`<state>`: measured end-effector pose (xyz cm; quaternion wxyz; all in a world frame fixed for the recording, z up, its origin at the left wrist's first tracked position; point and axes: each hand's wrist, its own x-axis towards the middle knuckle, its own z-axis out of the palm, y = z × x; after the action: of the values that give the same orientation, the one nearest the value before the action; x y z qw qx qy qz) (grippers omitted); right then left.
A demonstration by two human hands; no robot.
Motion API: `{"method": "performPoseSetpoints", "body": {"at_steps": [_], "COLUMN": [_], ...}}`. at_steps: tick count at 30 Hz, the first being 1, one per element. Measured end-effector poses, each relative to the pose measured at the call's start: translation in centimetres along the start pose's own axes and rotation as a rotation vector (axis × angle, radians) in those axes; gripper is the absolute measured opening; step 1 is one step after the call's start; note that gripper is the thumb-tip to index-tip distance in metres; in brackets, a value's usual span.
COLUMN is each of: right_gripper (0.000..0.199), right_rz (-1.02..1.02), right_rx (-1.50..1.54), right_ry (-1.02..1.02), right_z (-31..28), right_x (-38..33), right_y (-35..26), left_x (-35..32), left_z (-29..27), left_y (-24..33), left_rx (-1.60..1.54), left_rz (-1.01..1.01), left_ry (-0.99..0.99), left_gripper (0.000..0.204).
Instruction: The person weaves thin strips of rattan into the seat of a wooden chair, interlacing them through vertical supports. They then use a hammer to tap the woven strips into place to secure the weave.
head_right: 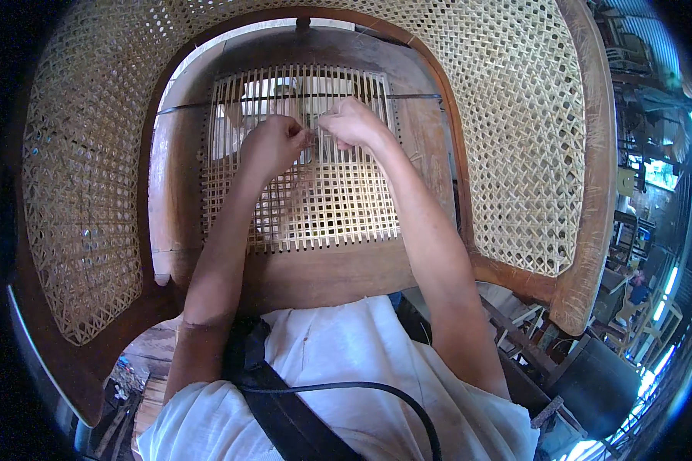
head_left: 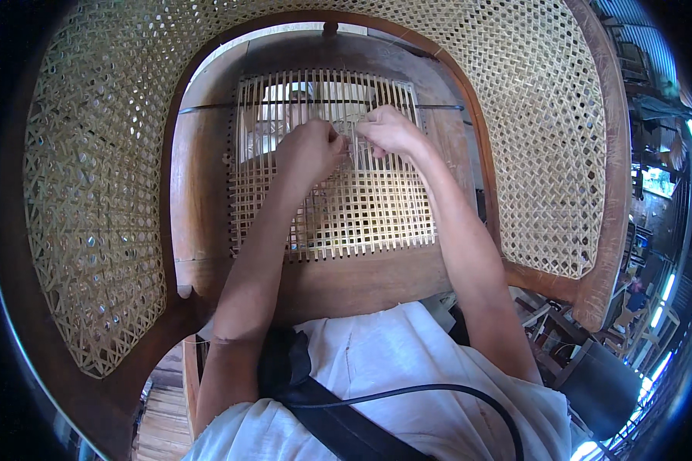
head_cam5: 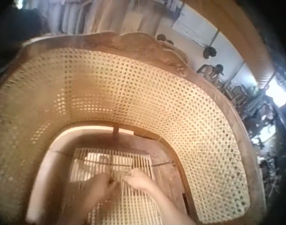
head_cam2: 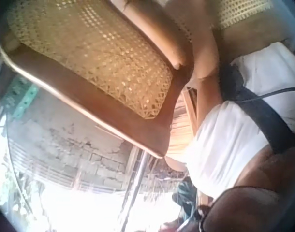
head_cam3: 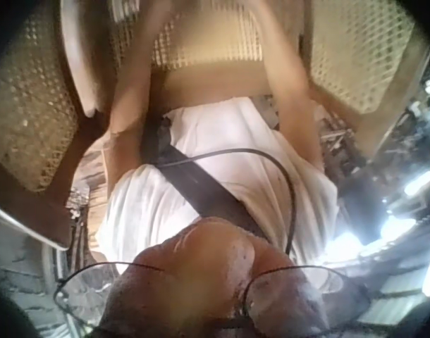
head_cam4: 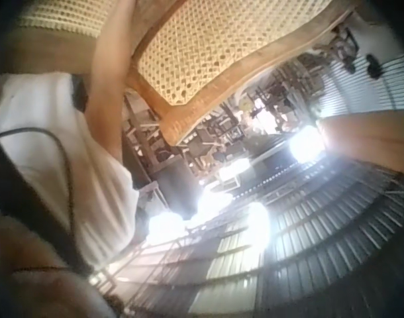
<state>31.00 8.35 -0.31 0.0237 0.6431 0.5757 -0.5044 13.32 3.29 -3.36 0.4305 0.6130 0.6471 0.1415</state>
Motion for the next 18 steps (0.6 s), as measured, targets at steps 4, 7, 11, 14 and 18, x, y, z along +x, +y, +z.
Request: {"method": "performPoseSetpoints", "body": {"at_steps": [4, 7, 11, 14, 18], "right_gripper": [0.023, 0.02, 0.026, 0.03, 0.031], "right_rz": [0.03, 0.093, 0.083, 0.065, 0.041], "right_rx": [-0.209, -0.155, -0.07, 0.035, 0.017], "right_ry": [0.051, 0.075, 0.031, 0.024, 0.059], "right_z": [-0.8, -0.2, -0.7, -1.0, -0.4], "right_x": [-0.5, 0.3, -0.7, -1.4, -0.7], "right_y": [-0.2, 0.0, -0.8, -0.8, 0.5], "left_x": [-0.9, -0.5, -0.3, -0.2, -0.7], "left_z": [-0.8, -1.1, -1.7, -1.3, -1.0], "left_y": [1.7, 1.4, 1.3, 1.1, 2.0], "left_rx": [0.058, 0.01, -0.01, 0.031, 0.087], "left_rz": [0.003, -0.037, -0.073, -0.066, -0.032], "left_ry": [0.007, -0.042, -0.112, -0.087, -0.053], "left_gripper": [0.025, 0.029, 0.028, 0.026, 0.025]}}
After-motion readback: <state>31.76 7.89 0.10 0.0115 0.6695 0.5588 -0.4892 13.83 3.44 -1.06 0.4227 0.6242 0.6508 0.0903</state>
